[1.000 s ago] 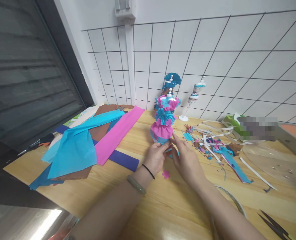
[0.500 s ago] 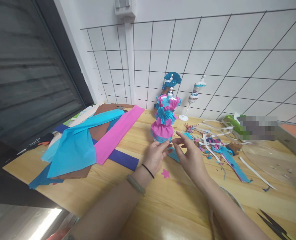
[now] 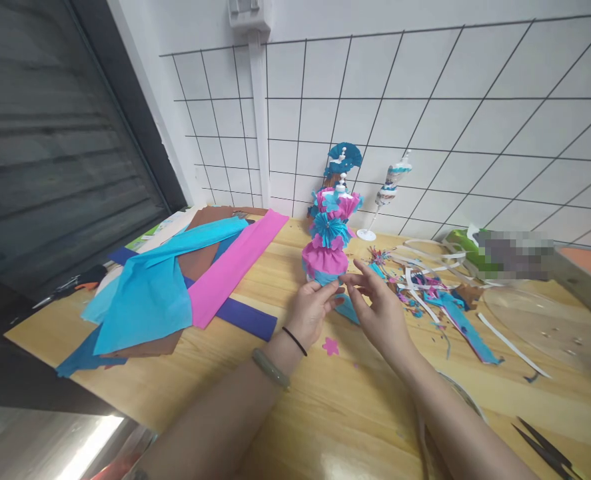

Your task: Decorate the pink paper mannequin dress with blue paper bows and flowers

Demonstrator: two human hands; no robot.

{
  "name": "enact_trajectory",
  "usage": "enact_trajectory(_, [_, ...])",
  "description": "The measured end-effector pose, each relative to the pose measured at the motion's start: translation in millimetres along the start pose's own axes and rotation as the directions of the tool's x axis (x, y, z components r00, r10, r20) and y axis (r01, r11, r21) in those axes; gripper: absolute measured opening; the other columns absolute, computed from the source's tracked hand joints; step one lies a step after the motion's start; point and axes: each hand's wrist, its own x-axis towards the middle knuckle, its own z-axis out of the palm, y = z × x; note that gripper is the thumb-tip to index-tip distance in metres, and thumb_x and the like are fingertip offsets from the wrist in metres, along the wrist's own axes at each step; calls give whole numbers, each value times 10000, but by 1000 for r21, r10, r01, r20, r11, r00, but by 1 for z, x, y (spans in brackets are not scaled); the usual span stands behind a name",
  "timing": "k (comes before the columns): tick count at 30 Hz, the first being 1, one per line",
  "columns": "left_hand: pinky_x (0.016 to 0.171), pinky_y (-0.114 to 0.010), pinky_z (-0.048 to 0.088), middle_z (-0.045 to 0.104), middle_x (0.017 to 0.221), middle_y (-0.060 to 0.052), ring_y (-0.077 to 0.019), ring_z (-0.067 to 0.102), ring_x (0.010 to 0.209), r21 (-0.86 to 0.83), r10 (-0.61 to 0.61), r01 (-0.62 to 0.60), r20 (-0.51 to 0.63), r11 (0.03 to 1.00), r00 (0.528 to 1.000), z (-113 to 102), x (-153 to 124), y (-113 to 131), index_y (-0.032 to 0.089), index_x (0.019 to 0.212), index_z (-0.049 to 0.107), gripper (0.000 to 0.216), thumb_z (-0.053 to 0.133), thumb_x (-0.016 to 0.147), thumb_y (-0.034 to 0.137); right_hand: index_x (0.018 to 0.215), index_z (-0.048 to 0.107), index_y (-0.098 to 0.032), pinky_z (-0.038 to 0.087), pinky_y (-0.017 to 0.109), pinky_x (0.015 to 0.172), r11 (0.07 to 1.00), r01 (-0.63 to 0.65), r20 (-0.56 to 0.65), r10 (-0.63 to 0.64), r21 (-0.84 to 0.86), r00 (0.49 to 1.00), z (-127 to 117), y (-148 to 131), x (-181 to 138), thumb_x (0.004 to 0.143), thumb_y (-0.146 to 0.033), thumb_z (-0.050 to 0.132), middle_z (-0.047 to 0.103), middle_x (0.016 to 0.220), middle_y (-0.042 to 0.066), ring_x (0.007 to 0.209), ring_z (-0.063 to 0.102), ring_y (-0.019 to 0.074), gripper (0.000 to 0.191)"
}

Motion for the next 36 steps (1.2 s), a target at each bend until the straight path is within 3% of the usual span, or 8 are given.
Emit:
enact_trajectory(3, [775,-336,440,646,778,-91,-174,600,789,-12,-15,15,-10,1000,1000,-1,0,1,105,712,624,136,690,658,211,1237,426,-186,455,404,825,960,-134,36,129,247,991,0,0,2,774,-304,547,643,1018,107,905,607,204,494])
enact_trajectory(6, [776,-329,435,652,769,-94,-174,606,785,-22,-34,33,-8,999,999,-2,1,1,104,710,621,146,691,656,220,1182,465,-194,457,387,827,832,-289,89,281,473,956,-2,-1,4,689,-291,645,662,985,90,920,610,207,534])
enact_trajectory(9, [769,-322,432,657,780,-98,-176,611,787,-27,-54,53,-10,998,999,-3,2,2,103,726,622,162,696,648,224,1110,509,-205,469,367,798,711,-379,141,372,592,917,-5,0,7,622,-258,703,671,971,76,885,622,205,528])
enact_trajectory(12, [759,-317,429,659,790,-96,-179,614,793,-35,-67,67,-5,997,998,-3,3,2,106,746,626,177,702,640,226,1088,527,-202,481,344,763,664,-401,153,401,631,903,-6,2,8,625,-255,710,673,961,72,875,621,199,501])
enact_trajectory(21, [788,-327,421,657,844,-95,-185,607,834,-57,-55,57,36,997,998,-6,3,1,115,765,624,156,681,668,223,1108,532,-198,470,348,772,780,-335,110,328,528,938,-4,-1,6,660,-293,686,675,930,72,864,618,196,483])
enact_trajectory(30, [735,-306,421,648,799,-74,-164,605,760,-155,-141,139,-4,978,990,-5,4,4,124,732,599,64,620,676,147,1033,558,-175,470,305,704,811,-354,75,362,465,929,-13,-6,10,641,-336,686,661,861,55,805,607,178,443])
enact_trajectory(36, [727,-297,426,643,820,-82,-152,602,749,-175,-190,190,21,966,982,-8,5,3,133,738,583,42,589,697,139,1017,566,-178,455,363,787,869,-318,37,329,379,944,-14,-1,12,629,-313,676,651,897,74,874,600,205,425])
